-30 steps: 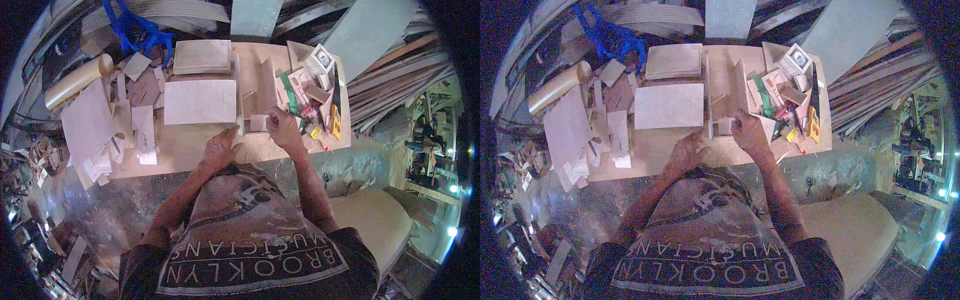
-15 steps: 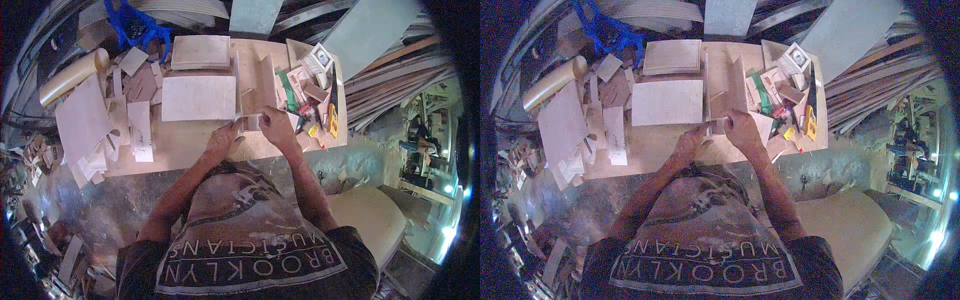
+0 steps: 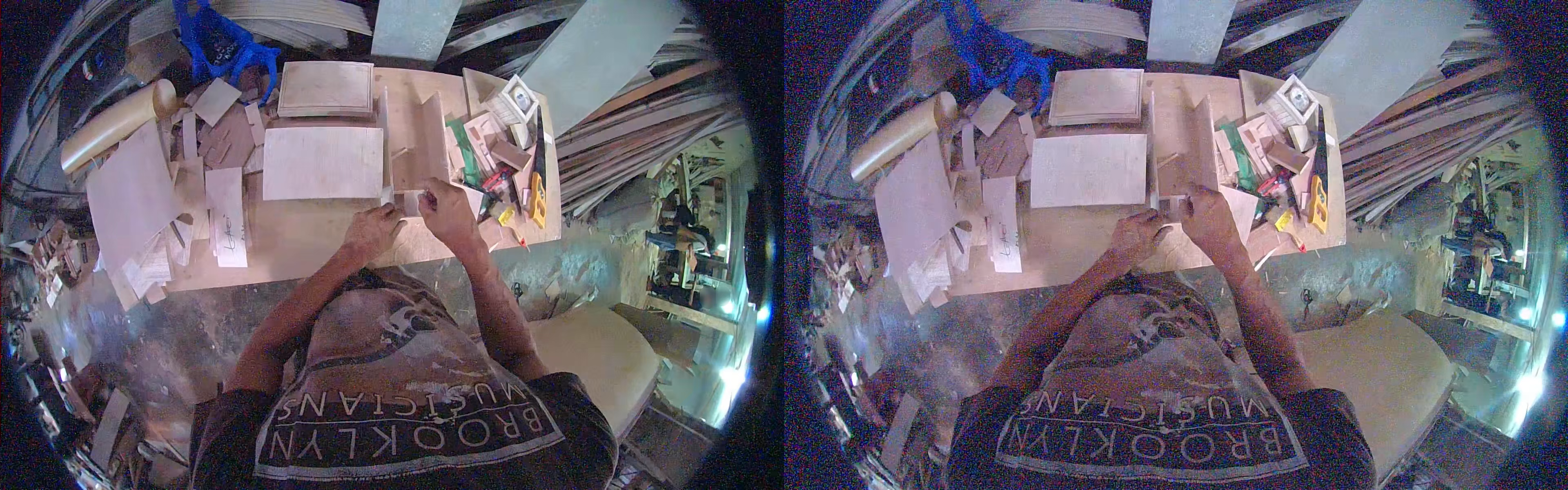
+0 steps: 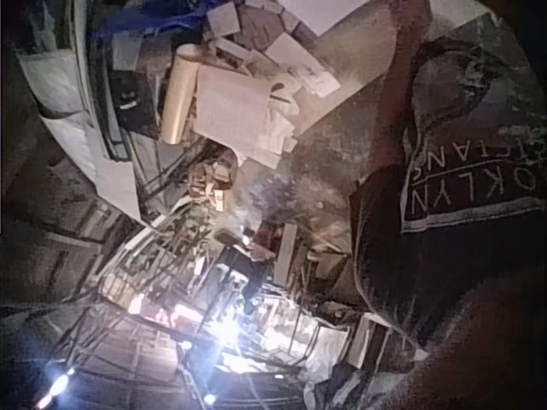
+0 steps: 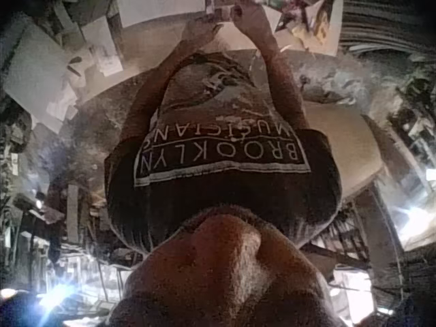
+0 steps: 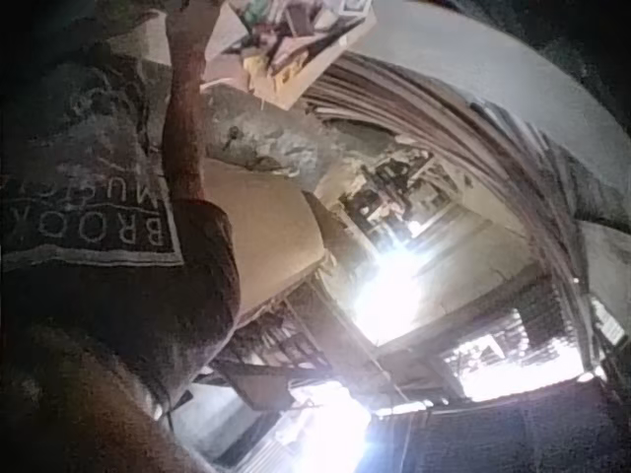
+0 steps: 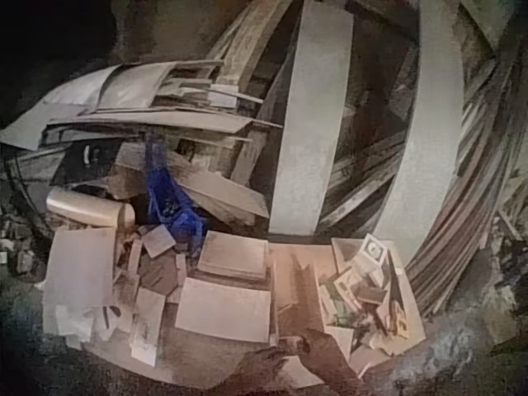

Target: Marking, measuring, and cutting small pieces of plywood using a ruler, pencil, and hand saw.

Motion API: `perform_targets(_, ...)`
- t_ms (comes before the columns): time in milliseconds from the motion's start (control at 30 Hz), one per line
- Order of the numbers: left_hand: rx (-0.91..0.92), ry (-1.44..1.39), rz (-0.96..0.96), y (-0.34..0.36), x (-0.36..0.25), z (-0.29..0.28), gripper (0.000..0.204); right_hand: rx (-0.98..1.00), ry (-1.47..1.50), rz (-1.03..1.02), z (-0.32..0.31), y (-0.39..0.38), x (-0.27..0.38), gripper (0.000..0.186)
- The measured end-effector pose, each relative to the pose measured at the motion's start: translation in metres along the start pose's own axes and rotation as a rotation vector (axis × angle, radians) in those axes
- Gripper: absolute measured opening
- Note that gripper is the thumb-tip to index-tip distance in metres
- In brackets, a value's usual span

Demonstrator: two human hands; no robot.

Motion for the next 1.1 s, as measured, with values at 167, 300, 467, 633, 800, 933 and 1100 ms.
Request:
perform_targets(167, -0.060, -0.059, -0.014, 0.003, 0.004, 0.007, 0.022, -0.029, 0.038, -0.050, -0.005, -0.003, 0.009, 0.019)
perform_targets(300, -0.057, -0.103, -0.086, 0.005, 0.002, 0.005, 0.021, -0.034, 0.005, -0.049, -0.002, -0.006, 0.001, 0.021)
perform_targets(467, -0.079, -0.159, -0.138, 0.005, 0.003, 0.000, 0.019, 0.012, 0.079, 0.020, -0.003, -0.004, 0.007, 0.024)
perform_targets(633, -0.027, -0.177, -0.249, 0.006, 0.010, 0.001, 0.020, 0.002, 0.126, -0.007, -0.002, -0.001, 0.008, 0.025)
perform_targets(800, 0.026, -0.187, -0.302, 0.008, 0.008, 0.001, 0.020, -0.009, 0.097, 0.020, -0.002, -0.001, 0.006, 0.024)
perform_targets(933, 0.022, -0.231, -0.314, 0.007, 0.015, 0.009, 0.021, -0.004, 0.108, 0.008, -0.002, -0.001, 0.008, 0.024)
perform_targets(1100, -0.008, -0.170, -0.328, 0.001, 0.026, 0.020, 0.022, -0.023, 0.112, -0.007, 0.001, -0.001, 0.007, 0.026)
Point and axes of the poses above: each hand's wrist, its own y-axis towards the middle knuckle, its own z-axis out of the palm, x = y × z, the point moved 7 cm from there along y, towards the middle knuckle, and after that the axes turned 3 degrees about -y, right-handed, at the moved point
